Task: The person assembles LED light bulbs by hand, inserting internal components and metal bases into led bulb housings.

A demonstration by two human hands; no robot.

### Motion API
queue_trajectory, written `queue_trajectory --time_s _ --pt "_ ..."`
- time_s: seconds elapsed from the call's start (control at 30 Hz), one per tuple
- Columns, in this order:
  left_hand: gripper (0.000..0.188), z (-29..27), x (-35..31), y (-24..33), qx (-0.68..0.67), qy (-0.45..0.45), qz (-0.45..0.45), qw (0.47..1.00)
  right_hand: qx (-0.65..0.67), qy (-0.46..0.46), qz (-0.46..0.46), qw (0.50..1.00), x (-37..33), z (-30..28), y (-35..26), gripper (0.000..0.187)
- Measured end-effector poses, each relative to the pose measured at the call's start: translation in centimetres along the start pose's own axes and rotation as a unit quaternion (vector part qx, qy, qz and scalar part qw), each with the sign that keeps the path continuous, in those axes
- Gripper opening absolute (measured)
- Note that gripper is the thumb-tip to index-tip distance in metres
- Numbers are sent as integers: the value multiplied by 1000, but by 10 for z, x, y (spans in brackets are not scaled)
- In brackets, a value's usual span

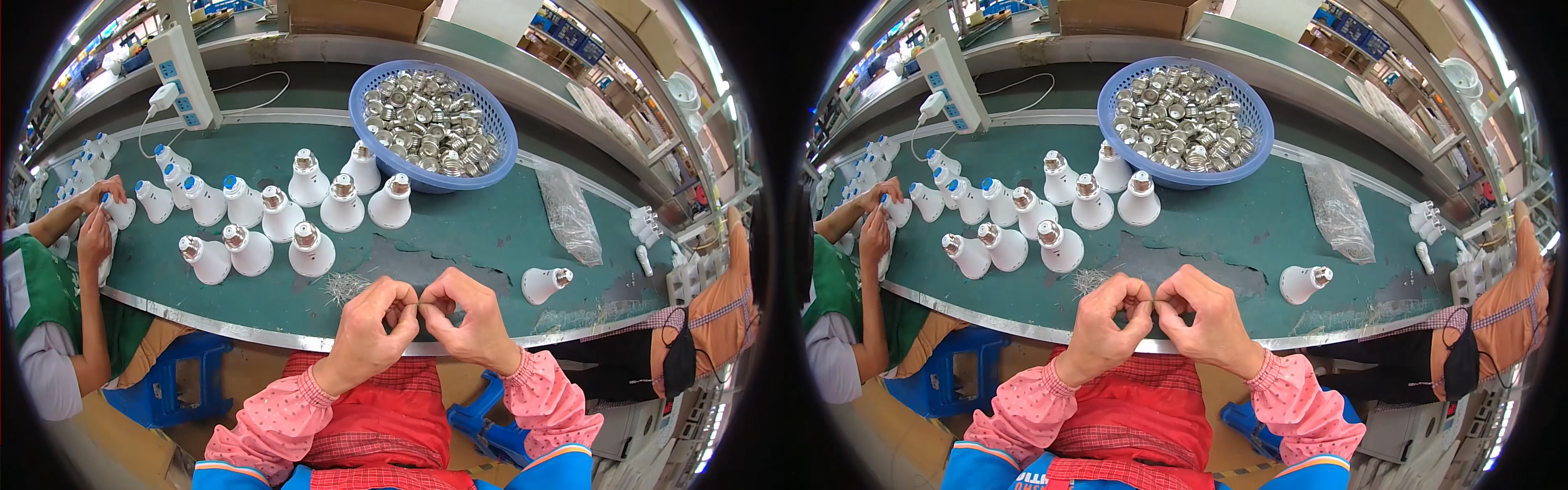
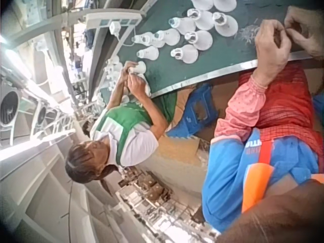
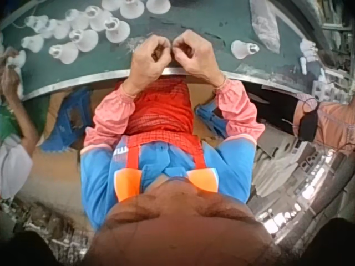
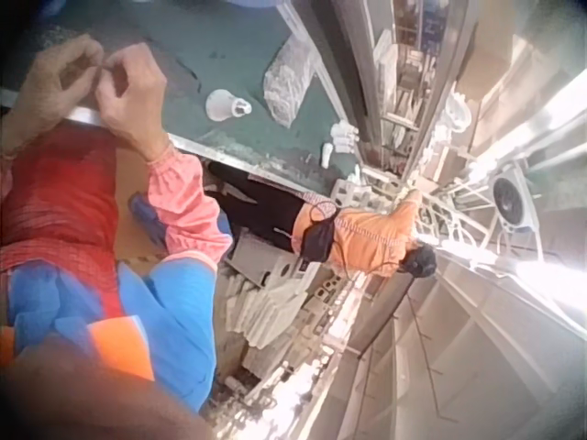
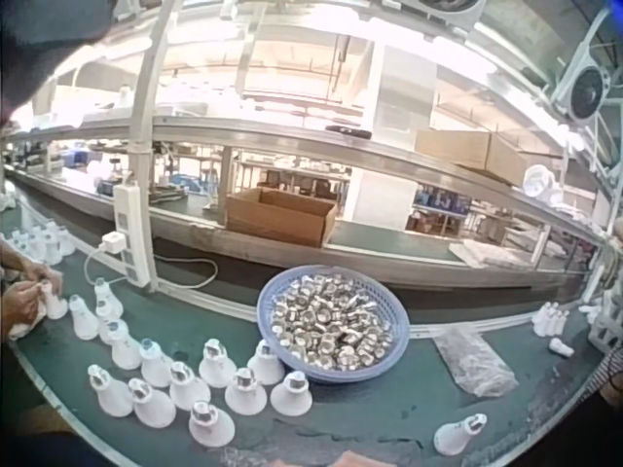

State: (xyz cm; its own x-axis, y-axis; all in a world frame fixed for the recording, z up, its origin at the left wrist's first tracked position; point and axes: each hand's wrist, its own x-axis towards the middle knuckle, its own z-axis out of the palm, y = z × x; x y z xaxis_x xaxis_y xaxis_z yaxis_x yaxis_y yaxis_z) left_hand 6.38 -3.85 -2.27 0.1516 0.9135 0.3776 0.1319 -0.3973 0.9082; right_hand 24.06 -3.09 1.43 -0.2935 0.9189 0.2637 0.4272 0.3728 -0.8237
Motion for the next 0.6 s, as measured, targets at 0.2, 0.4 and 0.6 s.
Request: queue_trajectory --time_s 0.2,0.4,0.6 --pt "24 2 -5 -6 97 73 90 989 -10 -17 3 1000 8 6 -9 9" --pt "28 -5 -3 -16 176 138 113 968 -40 11 27 999 -1 2 -7 8" --pt "24 3 -8 -7 125 110 100 981 -8 38 18 999 -1 15 -7 10"
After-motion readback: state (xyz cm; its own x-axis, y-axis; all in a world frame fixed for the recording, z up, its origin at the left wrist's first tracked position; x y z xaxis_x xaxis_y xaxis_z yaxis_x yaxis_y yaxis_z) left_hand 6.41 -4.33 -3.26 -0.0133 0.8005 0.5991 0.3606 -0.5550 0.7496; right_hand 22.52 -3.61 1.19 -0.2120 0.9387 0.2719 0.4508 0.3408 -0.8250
